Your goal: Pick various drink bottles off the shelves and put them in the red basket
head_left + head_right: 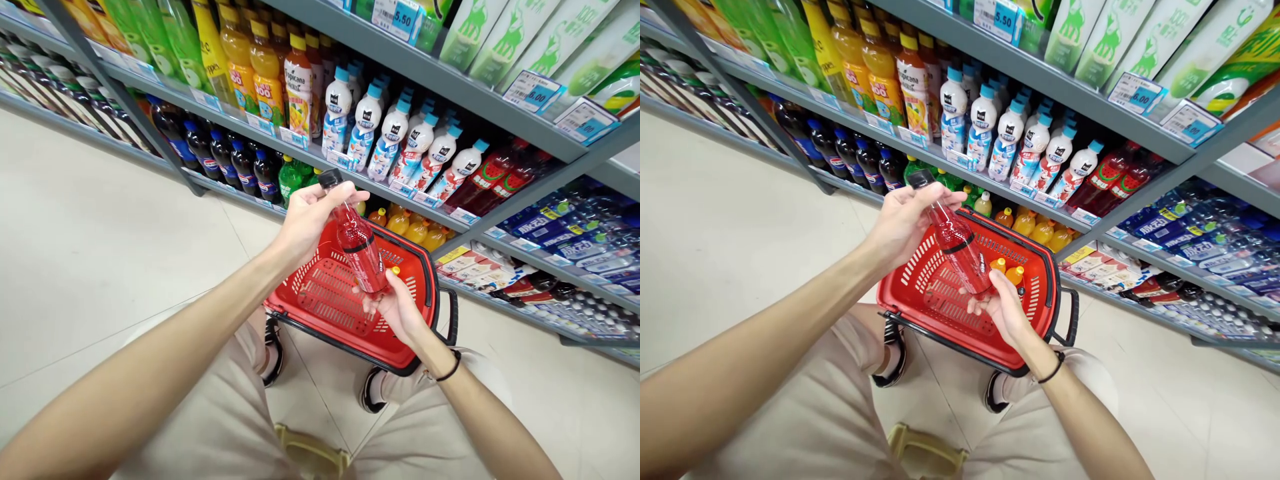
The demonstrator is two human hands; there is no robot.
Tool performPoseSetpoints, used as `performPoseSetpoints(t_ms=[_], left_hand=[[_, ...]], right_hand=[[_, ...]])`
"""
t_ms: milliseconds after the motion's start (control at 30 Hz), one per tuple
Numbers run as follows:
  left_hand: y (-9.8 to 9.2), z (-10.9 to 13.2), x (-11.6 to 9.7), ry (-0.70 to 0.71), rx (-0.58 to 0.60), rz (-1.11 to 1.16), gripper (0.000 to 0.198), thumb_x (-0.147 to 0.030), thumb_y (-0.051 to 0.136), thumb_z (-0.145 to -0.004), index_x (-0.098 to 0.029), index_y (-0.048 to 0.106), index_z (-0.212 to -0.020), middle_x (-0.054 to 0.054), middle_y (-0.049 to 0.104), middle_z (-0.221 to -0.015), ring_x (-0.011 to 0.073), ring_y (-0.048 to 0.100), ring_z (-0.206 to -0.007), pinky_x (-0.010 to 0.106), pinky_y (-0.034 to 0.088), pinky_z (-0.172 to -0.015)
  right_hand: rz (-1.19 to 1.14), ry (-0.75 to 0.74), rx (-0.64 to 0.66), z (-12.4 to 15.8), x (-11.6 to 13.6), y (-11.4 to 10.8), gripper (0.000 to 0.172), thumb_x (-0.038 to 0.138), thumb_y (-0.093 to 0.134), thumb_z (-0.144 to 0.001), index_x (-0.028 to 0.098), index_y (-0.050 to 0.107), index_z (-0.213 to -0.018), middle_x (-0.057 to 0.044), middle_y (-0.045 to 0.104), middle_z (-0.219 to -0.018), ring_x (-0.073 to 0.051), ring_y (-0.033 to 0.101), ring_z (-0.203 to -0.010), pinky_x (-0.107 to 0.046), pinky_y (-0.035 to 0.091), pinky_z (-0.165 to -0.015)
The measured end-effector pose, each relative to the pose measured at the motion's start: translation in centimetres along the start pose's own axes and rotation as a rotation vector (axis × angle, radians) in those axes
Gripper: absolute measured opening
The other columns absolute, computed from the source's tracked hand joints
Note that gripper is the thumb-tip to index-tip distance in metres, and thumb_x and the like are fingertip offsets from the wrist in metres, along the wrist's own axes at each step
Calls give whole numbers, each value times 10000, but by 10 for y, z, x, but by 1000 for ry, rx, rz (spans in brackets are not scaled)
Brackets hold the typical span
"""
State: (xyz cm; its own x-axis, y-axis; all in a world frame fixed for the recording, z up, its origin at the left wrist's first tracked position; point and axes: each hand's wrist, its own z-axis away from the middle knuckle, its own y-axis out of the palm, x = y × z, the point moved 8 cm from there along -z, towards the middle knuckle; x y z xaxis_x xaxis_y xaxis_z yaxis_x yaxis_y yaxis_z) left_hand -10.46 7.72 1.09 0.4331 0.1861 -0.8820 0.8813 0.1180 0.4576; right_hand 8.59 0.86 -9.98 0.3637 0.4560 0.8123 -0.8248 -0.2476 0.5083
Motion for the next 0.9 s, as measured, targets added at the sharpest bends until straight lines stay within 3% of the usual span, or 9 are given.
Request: performPoseSetpoints(t_ms=[200,500,733,800,900], left_hand=[[-2,1,-2,-18,-14,-6,487,-578,912,-746,-160,754,-938,117,832,-1033,288,771,-1150,415,582,-1089],[-8,0,-6,2,6,-35,474,-573,889,-777,-154,767,-964,110,834,-1037,286,789,-1075,415,616,-1014],[-1,4,-11,7,44,-31,477,-557,897,-778,-148,771,-990,120,830,-1061,309,765,-1167,432,597,-1060],[-1,5,-11,7,44,-23,472,-547,905,-772,-147,770,-984,123,830,-1056,315,763,-1172,441,598,-1060],[-5,3,-9,-2,15,-28,461,-550,890,-786,-148,766,-973,131,829,-1059,315,765,-1165,446,606,-1043]], right_hand=[[-71,36,123,3,0,13,371,436,813,-846,166,674,-1059,-112,779,-938,-148,588,-586,-281,451,-604],[-130,125,149,0,-8,7,427,577,622,-986,157,657,-1054,-65,713,-767,-115,479,-447,-247,340,-473],[-93,223,151,1,-20,3,538,707,589,-963,173,644,-1000,-7,611,-587,-121,419,-387,-225,256,-390],[-76,236,134,0,-22,3,613,756,579,-937,151,668,-970,-23,608,-592,-125,442,-409,-225,278,-390],[-90,164,37,-3,-18,0,582,713,635,-918,140,696,-999,-83,696,-801,-154,584,-579,-221,378,-439]])
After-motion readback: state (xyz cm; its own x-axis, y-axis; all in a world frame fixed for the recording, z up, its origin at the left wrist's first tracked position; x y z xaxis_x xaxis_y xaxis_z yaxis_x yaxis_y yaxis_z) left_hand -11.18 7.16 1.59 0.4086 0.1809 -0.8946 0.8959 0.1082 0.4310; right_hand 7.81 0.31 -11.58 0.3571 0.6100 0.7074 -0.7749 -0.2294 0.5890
